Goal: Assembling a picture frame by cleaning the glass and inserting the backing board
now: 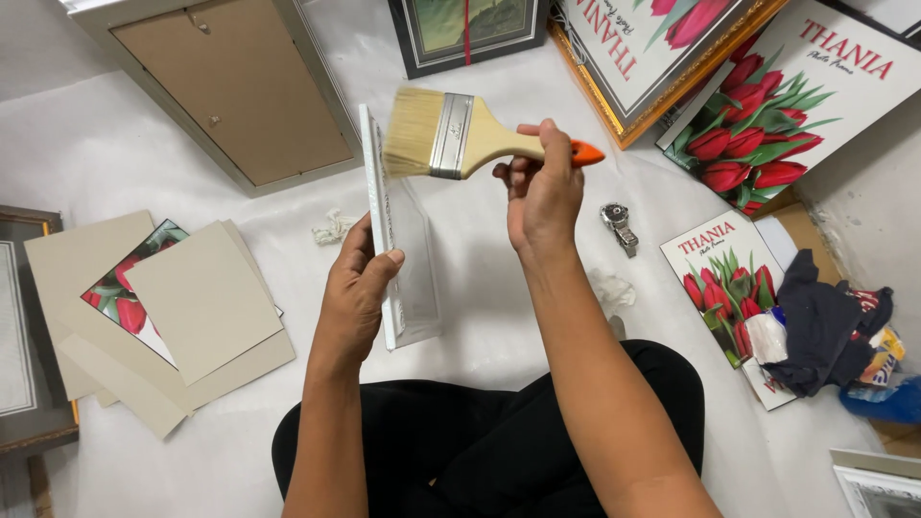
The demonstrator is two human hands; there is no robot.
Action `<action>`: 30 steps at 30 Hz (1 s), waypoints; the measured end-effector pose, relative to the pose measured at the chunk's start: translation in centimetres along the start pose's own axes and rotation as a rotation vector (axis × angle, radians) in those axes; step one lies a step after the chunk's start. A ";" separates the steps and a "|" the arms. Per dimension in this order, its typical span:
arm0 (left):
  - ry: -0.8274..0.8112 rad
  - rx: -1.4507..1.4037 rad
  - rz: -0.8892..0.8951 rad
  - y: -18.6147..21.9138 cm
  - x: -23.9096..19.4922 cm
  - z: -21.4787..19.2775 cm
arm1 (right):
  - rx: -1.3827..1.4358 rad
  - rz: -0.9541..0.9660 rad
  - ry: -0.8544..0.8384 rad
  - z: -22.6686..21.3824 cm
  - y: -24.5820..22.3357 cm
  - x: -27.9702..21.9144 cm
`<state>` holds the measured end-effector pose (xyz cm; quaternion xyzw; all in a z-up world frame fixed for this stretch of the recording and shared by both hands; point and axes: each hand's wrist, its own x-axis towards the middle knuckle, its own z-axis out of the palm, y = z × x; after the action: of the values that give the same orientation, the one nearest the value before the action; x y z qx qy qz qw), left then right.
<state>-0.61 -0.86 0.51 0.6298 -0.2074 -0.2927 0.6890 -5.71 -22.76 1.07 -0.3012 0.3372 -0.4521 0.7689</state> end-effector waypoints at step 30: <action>0.027 0.047 -0.027 0.2 -0.2 -0.5 | -1.253 -0.033 -0.301 -11.1 12.0 -4.2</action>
<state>-0.43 -0.39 0.63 0.6524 -0.1963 -0.2888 0.6726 -10.13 -15.82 -13.71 -0.7584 0.4212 -0.1342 0.4790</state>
